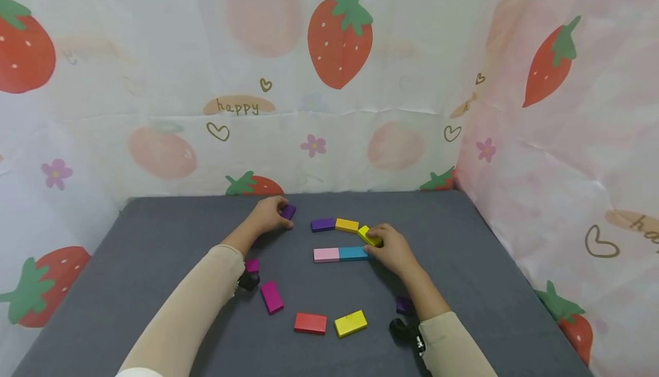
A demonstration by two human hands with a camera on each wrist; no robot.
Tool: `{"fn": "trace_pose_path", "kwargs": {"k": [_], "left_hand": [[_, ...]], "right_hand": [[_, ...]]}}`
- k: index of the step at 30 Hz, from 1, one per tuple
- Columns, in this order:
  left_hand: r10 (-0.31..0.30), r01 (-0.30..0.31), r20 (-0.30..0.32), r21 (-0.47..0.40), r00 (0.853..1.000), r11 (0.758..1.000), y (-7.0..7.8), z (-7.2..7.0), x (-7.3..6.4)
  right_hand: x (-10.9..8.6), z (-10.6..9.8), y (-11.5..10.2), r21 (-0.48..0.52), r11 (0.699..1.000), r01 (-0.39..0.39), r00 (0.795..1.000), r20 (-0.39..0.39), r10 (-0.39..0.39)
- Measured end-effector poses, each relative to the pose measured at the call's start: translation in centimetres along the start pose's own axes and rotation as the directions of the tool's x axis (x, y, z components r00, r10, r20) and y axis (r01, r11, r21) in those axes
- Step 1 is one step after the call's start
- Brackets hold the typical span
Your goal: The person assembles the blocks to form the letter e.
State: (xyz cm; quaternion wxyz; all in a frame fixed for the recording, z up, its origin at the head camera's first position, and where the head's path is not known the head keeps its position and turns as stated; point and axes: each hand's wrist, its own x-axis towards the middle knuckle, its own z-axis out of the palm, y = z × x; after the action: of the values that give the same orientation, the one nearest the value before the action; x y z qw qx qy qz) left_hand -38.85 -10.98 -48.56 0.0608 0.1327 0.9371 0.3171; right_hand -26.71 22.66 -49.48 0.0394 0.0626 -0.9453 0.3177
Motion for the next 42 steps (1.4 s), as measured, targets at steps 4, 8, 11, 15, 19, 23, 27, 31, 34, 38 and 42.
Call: {"fn": "trace_pose_path", "kwargs": {"k": [4, 8, 11, 15, 19, 23, 27, 31, 34, 38, 42], "left_hand": [[-0.011, 0.011, 0.009, -0.004, 1.0, 1.0, -0.1, 0.1, -0.1], [-0.012, 0.012, 0.01, -0.01, 1.0, 1.0, -0.3, 0.1, -0.2], [-0.008, 0.009, 0.01, -0.014, 1.0, 1.0, -0.4, 0.2, -0.2], [-0.001, 0.002, 0.012, -0.031, 1.0, 1.0, -0.7, 0.2, -0.3], [0.002, -0.002, 0.007, -0.049, 1.0, 0.999, -0.9, 0.4, -0.4], [0.001, -0.001, -0.004, -0.05, 1.0, 0.999, -1.1, 0.4, -0.4], [-0.004, 0.004, -0.013, -0.04, 1.0, 0.999, -1.1, 0.4, -0.4], [0.0, 0.0, -0.006, -0.047, 1.0, 0.999, -0.5, 0.3, -0.6], [0.003, -0.002, 0.011, -0.058, 1.0, 0.998, 0.2, 0.1, -0.9], [0.008, -0.005, 0.035, -0.067, 0.999, 0.998, 0.9, -0.1, -1.4], [0.022, -0.019, 0.047, -0.069, 0.999, 0.997, 1.3, -0.4, -2.2]], "right_hand": [[0.0, 0.1, -0.2, 0.004, 1.0, -0.001, 1.0, 0.002, 0.001], [-0.1, 0.1, -0.2, 0.002, 1.0, 0.007, 1.0, -0.002, -0.007], [-0.1, 0.1, -0.2, 0.001, 1.0, 0.013, 1.0, -0.004, -0.013], [-0.2, 0.3, -0.2, 0.006, 1.0, 0.013, 1.0, 0.0, -0.013], [-0.2, 0.5, -0.1, 0.017, 1.0, 0.01, 1.0, 0.002, -0.01], [-0.2, 0.6, -0.1, 0.023, 1.0, 0.009, 1.0, -0.001, -0.009], [-0.2, 0.5, 0.0, 0.025, 1.0, 0.009, 1.0, 0.0, -0.009], [-0.2, 0.4, 0.1, 0.028, 1.0, 0.007, 1.0, 0.002, -0.007], [-0.1, 0.4, 0.2, 0.02, 1.0, 0.005, 1.0, 0.002, -0.005], [0.0, 0.3, 0.2, 0.013, 1.0, 0.001, 1.0, -0.002, -0.001], [0.1, 0.3, 0.2, 0.008, 1.0, -0.003, 1.0, 0.0, 0.003]]}}
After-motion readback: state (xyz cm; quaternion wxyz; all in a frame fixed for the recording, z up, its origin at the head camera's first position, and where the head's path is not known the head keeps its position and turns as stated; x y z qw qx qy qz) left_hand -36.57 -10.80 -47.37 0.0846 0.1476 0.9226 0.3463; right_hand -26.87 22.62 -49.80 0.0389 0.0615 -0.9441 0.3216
